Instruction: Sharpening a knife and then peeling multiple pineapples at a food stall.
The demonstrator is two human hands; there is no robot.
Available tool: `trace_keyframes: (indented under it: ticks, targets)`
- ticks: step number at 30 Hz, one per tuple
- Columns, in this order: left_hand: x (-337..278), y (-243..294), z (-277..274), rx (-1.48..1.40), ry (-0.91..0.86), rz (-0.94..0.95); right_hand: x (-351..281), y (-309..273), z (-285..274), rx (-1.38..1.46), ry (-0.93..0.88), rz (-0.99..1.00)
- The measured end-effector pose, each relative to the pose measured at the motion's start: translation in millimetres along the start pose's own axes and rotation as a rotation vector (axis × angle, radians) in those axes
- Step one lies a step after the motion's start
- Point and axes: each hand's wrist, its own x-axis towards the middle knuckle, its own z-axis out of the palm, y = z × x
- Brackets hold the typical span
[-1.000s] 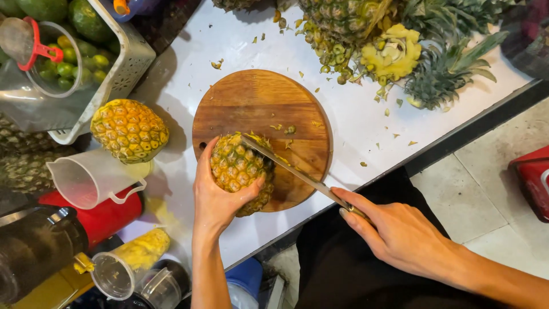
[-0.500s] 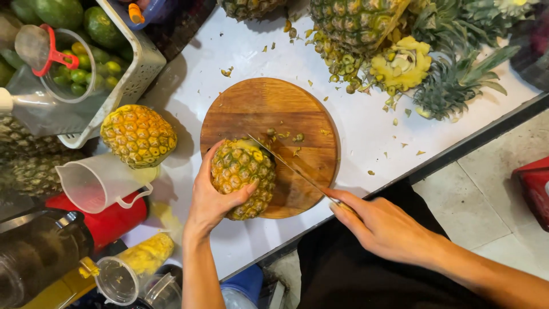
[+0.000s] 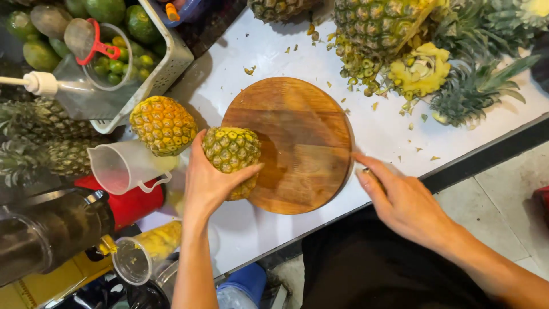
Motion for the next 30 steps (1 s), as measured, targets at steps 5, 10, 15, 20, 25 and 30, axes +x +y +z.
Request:
trace_keyframes:
  ticks: [5,10,15,20,25,30]
  targets:
    - [-20,32,44,-0.028,0.217,0.122,-16,-10,13,-0.141,-0.069,-0.158]
    - [-31,50,78,-0.001,0.222,0.204,-26,10,14,-0.233,0.016,-0.186]
    - [-31,47,77,0.002,0.225,0.226,-35,19,12,-0.272,-0.094,-0.044]
    - [-29,57,67,-0.06,0.104,0.028,0,-9,9,-0.091,-0.14,-0.19]
    - [-14,34,53,-0.204,0.017,0.031,-25,17,5,-0.101,-0.228,-0.083]
    - [-13,28,45,-0.222,-0.053,0.049,8,-15,6,-0.045,-0.208,-0.204]
